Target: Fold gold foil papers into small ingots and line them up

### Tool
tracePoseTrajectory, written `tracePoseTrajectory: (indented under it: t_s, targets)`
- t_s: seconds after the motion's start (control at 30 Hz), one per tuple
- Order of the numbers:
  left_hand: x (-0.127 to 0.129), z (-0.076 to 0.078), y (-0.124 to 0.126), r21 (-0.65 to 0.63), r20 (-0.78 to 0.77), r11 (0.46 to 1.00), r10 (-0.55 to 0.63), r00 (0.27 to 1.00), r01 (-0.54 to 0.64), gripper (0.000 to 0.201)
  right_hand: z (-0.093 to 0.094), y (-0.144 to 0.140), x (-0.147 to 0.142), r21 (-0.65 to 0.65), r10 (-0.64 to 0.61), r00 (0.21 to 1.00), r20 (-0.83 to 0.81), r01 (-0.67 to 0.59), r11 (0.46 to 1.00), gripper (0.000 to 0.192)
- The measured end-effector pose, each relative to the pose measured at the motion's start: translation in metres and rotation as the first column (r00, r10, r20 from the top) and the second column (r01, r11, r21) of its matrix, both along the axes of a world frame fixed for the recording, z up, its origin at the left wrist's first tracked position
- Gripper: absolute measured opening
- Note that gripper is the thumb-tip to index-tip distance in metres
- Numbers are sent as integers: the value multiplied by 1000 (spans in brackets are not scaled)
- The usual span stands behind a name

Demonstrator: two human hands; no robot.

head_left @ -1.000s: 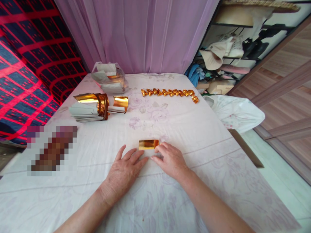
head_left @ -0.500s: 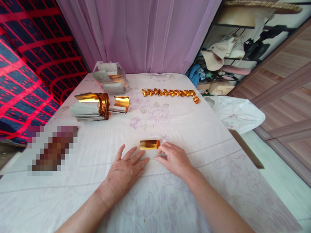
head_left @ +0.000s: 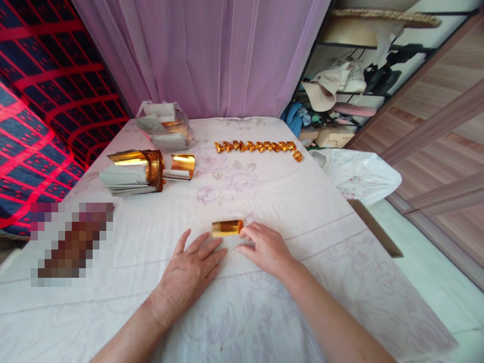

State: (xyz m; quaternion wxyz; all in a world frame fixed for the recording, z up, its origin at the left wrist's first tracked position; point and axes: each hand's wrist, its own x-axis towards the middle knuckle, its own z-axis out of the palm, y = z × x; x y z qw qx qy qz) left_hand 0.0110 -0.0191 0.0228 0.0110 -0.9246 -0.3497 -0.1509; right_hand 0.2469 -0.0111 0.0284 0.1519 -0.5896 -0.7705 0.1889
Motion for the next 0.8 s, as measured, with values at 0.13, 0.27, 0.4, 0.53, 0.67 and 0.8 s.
tracePoseTrajectory:
  t_s: [0.13, 0.27, 0.4, 0.53, 0.67, 0.8]
  targets:
    - [0, -1, 3, 18, 49, 1000, -7, 999, 6, 28, -1, 1, 0, 1, -3, 1000, -12, 3, 1000, 20]
    - [1, -2, 4, 25, 88, 1000, -8, 996, 6, 26, -3, 1, 1, 14, 7, 1000, -16, -7, 1000, 20]
    - [3, -3, 4, 54, 110, 999, -8, 994, 2, 25, -4, 1, 1, 17, 13, 1000, -19, -13, 1000, 20]
    - [4, -5, 5, 74, 118, 997, -30, 993, 21, 24, -4, 1, 1, 14, 17, 999, -28, -17, 1000, 21]
    - [4, -7, 6, 81, 121, 996, -49, 992, 39, 24, -2, 2, 1, 3, 10, 1000, -29, -10, 1000, 21]
    - [4, -10, 6, 74, 127, 997, -43, 991, 33, 24, -2, 3, 1, 8, 21, 999, -32, -20, 1000, 21]
